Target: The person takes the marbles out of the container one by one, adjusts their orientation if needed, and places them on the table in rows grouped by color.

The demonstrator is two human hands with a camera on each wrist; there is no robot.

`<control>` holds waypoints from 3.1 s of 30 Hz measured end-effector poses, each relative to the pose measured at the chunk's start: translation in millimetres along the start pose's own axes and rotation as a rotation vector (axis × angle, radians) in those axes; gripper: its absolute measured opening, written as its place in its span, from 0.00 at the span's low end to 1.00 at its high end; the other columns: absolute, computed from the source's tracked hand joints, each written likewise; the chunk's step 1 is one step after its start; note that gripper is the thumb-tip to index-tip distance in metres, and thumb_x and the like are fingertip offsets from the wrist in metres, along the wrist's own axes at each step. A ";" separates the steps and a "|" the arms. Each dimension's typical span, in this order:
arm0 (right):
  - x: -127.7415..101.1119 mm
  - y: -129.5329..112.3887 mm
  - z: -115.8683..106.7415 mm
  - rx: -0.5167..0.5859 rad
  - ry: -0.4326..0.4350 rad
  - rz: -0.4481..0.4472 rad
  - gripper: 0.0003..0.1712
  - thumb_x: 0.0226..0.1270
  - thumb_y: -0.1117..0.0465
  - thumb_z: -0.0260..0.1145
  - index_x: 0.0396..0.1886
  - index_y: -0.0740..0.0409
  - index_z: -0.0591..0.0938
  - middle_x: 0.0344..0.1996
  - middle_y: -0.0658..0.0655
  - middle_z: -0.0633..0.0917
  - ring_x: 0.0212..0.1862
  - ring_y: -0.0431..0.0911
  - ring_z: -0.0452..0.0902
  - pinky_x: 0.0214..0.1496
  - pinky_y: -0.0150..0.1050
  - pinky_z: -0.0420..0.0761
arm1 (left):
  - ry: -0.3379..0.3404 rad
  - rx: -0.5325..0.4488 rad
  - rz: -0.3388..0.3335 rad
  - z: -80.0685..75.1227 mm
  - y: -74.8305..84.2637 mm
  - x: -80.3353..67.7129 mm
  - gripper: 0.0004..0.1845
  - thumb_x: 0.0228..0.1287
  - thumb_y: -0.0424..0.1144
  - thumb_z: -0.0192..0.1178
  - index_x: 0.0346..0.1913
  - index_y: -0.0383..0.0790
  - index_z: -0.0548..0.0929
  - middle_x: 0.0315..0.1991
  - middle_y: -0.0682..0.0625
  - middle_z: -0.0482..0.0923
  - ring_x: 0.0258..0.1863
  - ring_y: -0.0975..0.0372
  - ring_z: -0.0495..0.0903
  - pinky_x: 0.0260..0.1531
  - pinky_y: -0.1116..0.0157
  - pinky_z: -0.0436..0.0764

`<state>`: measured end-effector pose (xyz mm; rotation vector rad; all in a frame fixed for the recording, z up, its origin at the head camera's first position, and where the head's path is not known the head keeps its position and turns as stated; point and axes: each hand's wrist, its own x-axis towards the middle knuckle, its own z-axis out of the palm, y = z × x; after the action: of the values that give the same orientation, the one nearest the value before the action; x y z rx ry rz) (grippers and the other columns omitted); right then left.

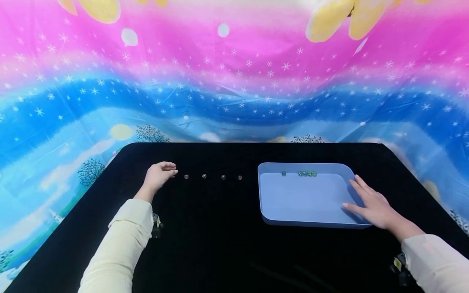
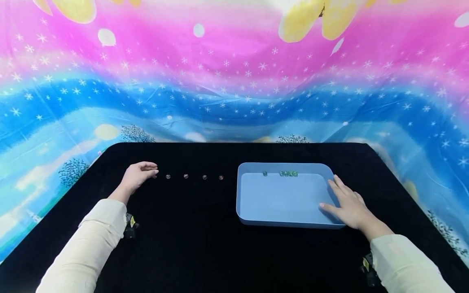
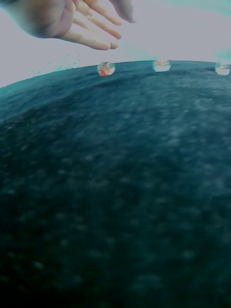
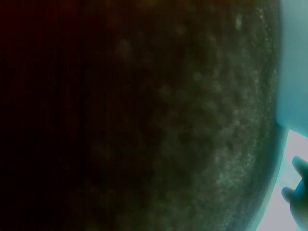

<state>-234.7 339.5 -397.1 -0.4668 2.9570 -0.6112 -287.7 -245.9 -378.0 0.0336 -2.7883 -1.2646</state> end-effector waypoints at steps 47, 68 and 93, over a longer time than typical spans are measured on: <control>-1.2 -0.3 1.2 -0.012 0.010 -0.002 0.48 0.59 0.43 0.54 0.64 0.70 0.44 0.64 0.66 0.34 0.61 0.66 0.34 0.49 0.68 0.43 | -0.301 -0.314 0.159 58.1 114.3 -14.7 0.17 0.58 0.31 0.54 0.51 0.30 0.72 0.49 0.39 0.72 0.48 0.54 0.72 0.47 0.62 0.70; 1.6 2.4 1.2 -0.025 0.005 0.011 0.48 0.59 0.42 0.53 0.64 0.70 0.45 0.64 0.68 0.36 0.61 0.66 0.35 0.49 0.67 0.44 | -0.348 -0.443 0.211 113.3 121.0 6.1 0.16 0.54 0.32 0.59 0.48 0.35 0.75 0.45 0.43 0.76 0.43 0.60 0.75 0.42 0.62 0.74; 0.7 -1.7 -0.7 -0.025 0.005 0.014 0.48 0.59 0.43 0.53 0.64 0.70 0.45 0.64 0.68 0.36 0.61 0.67 0.35 0.49 0.67 0.43 | -0.503 -0.426 0.271 152.2 150.9 8.4 0.19 0.55 0.32 0.57 0.51 0.33 0.73 0.49 0.39 0.72 0.45 0.60 0.74 0.41 0.70 0.73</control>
<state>-235.0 338.1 -395.8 -0.4467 2.9736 -0.5752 -306.5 -32.7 -363.8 -0.7559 -2.6688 -1.9682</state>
